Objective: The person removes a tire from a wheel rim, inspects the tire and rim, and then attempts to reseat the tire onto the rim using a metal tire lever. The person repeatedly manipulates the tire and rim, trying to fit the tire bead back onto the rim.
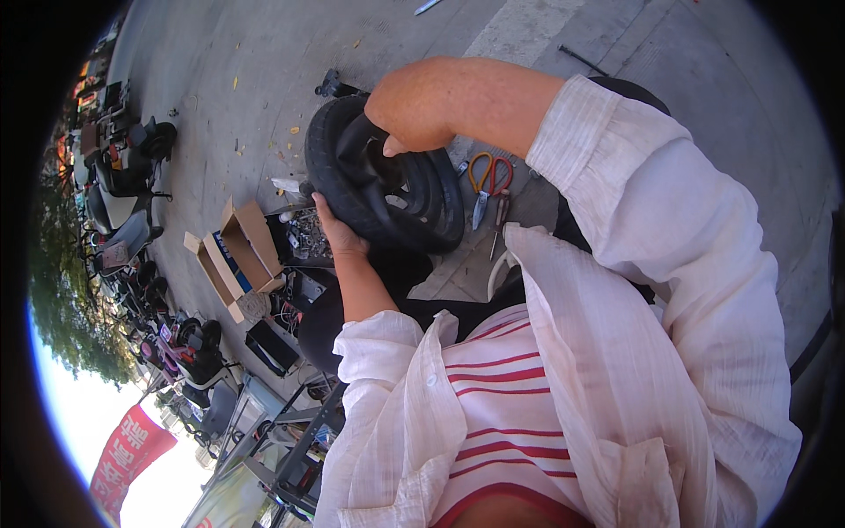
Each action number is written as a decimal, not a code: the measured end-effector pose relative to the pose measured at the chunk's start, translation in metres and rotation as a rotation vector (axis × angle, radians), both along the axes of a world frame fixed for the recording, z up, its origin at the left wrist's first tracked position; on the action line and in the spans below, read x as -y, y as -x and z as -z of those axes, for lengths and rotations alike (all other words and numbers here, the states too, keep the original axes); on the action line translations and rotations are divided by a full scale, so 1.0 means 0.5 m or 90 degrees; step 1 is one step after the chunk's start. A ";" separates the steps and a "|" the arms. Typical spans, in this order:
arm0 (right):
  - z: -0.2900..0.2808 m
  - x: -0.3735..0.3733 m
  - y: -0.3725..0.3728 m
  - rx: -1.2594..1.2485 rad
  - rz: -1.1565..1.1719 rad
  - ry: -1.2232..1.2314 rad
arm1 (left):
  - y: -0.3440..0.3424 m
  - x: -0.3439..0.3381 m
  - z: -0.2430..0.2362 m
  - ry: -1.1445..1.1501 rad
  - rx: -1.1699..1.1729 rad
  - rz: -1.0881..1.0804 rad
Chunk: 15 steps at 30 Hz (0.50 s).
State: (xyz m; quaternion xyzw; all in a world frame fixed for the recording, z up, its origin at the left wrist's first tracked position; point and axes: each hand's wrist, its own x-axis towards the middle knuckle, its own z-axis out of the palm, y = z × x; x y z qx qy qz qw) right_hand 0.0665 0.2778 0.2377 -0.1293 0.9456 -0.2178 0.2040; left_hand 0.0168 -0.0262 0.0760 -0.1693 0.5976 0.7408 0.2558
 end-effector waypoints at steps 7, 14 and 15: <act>0.001 0.009 0.010 0.012 -0.009 -0.011 | -0.005 0.010 0.006 -0.028 0.011 -0.013; 0.020 0.027 0.020 -0.023 0.004 -0.019 | -0.010 0.018 0.009 -0.052 0.006 -0.016; 0.020 0.030 0.021 -0.020 0.001 -0.021 | -0.010 0.020 0.011 -0.055 0.006 -0.017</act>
